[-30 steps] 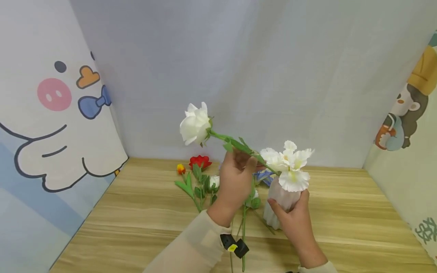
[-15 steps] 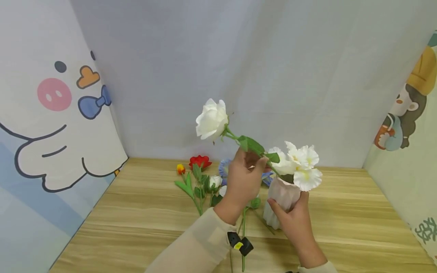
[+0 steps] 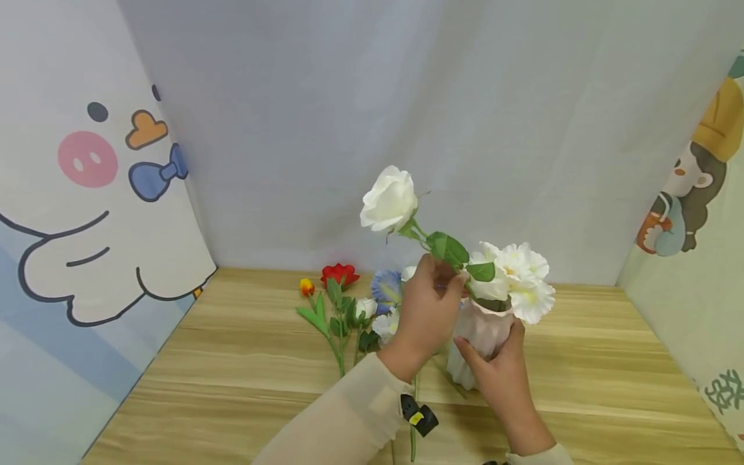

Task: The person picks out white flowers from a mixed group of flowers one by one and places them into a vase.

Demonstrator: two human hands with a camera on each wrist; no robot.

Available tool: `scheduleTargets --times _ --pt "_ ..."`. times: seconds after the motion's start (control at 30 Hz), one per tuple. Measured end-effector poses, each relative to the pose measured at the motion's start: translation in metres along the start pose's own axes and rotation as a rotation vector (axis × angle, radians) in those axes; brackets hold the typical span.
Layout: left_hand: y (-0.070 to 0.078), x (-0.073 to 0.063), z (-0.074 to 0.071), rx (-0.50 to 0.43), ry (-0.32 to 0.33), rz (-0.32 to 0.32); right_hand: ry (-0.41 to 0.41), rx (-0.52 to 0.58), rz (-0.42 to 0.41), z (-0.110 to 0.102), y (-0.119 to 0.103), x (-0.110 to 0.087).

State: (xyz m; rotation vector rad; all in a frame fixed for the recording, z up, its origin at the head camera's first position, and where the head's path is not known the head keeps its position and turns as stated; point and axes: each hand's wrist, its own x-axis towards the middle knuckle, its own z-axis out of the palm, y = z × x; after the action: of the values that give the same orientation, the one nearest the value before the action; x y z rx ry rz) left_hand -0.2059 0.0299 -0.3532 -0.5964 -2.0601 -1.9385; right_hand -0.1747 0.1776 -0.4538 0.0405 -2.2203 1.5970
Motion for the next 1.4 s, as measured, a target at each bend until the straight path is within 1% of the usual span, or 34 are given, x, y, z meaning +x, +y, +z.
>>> scheduleTargets --times 0.1,0.27,0.37,0.47,0.53,0.7,0.83,0.93,1.1,1.17,1.27,1.33,1.4 --pt "-0.002 0.001 -0.001 0.021 -0.006 0.008 -0.014 -0.004 0.002 0.0 -0.002 0.0" --pt "-0.002 0.005 -0.001 0.089 -0.008 0.035 -0.001 0.004 0.003 0.001 -0.002 0.0" --pt "-0.001 0.007 -0.002 0.128 0.002 0.044 -0.002 0.029 -0.027 0.002 -0.001 0.001" --pt "0.0 0.009 -0.003 0.156 -0.008 0.042 -0.01 0.033 -0.059 0.003 0.001 0.002" --pt "0.001 0.01 -0.004 0.169 -0.025 0.037 -0.012 0.021 -0.065 0.003 0.001 0.003" --pt "0.002 0.014 -0.004 0.177 -0.067 0.01 0.004 -0.018 -0.042 0.004 0.003 0.002" --pt "0.004 0.014 -0.003 0.185 -0.094 -0.004 0.005 -0.021 -0.039 0.004 0.004 0.002" --pt "0.005 0.014 -0.002 0.192 -0.119 0.003 0.0 -0.005 -0.036 0.004 0.006 0.001" --pt "-0.001 0.012 0.003 0.26 -0.164 0.036 -0.006 0.023 -0.043 0.002 0.007 0.001" --pt "-0.004 0.012 0.005 0.312 -0.155 0.047 -0.006 0.028 -0.056 0.002 0.007 0.002" --pt "-0.007 0.011 0.008 0.352 -0.128 0.033 -0.006 0.022 -0.082 0.002 0.008 0.003" --pt "-0.009 0.011 0.009 0.356 -0.108 0.026 -0.005 0.02 -0.095 0.002 0.008 0.004" --pt "-0.011 0.011 0.009 0.335 -0.099 0.016 -0.001 0.015 -0.101 0.002 0.009 0.004"
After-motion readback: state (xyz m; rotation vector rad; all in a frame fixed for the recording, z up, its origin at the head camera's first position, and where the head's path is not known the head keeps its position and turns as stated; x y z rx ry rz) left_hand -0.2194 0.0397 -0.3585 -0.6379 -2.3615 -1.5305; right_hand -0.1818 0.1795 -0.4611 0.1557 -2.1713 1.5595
